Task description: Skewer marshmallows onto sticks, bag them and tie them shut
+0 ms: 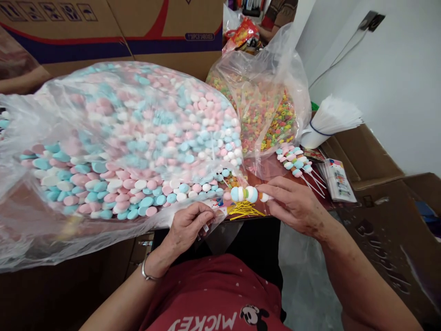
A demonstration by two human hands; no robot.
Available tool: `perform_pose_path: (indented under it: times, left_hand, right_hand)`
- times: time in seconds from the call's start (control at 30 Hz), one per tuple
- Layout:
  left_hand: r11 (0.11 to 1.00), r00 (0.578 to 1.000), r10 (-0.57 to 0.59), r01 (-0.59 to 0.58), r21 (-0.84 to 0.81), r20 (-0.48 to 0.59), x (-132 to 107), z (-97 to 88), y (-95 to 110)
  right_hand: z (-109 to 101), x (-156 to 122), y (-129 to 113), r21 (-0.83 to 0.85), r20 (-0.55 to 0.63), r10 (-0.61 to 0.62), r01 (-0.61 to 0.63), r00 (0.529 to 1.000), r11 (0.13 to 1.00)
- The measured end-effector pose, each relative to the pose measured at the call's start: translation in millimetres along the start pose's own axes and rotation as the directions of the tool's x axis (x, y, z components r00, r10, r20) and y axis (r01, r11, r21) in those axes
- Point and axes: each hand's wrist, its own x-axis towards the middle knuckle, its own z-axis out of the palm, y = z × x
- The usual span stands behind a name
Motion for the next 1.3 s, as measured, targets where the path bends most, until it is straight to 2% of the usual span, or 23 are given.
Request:
perform_pose_path:
  times: [0.1, 0.2, 0.33, 0.5, 0.67, 0.9, 1.17, 1.3]
  left_hand:
    - [0.999, 1.000, -0.003, 0.003, 0.033, 0.019, 0.6, 1.3, 2.5]
    - [0.998, 1.000, 0.023, -0.024, 0.057, 0.021, 1.0, 3.7, 5.2]
    - [1.000, 1.000, 0.004, -0.005, 0.022, 0.009, 0.5, 7.2, 6.2]
    - [0.996, 0.996, -0.085, 0.085, -0.036, 0.004, -0.5, 10.0, 3.5]
    - [0.985, 0.990, -0.123, 0.130, -0.116, 0.063, -0.8, 8.5, -2.2]
    - [0.970, 0.978, -0.149, 0.173, -0.172, 0.148, -0.4, 5.6, -4.4]
    - [0.963, 0.975, -0.166, 0.193, -0.190, 0.149, 1.0, 4.0, -10.6]
    - [0.971, 0.968, -0.188, 0.208, -0.115, 0.163, 1.7, 1.5, -7.2]
  right_hand:
    - [3.2, -0.5, -2.0, -0.110, 0.002, -0.021, 0.021, 1.000, 0.994]
    - [5.3, -0.1, -4.0, -0.149, -0.007, -0.031, 0.029, 1.000, 0.988]
    - [5.2, -0.3, -1.0, -0.135, -0.016, -0.051, 0.049, 0.999, 0.990]
    - [4.2, -0.1, 4.0, -0.099, -0.038, -0.078, 0.074, 0.996, 0.992]
    - [5.3, 2.7, 4.9, -0.077, 0.037, -0.060, 0.063, 0.998, 0.995]
    - [4.0, 3.0, 7.3, -0.110, -0.031, -0.085, 0.081, 0.996, 0.991]
    - [6.2, 1.3, 6.0, -0.083, 0.069, -0.099, 0.104, 0.993, 0.991]
    - [1.6, 2.9, 6.3, -0.121, 0.144, -0.147, 0.165, 0.979, 0.979]
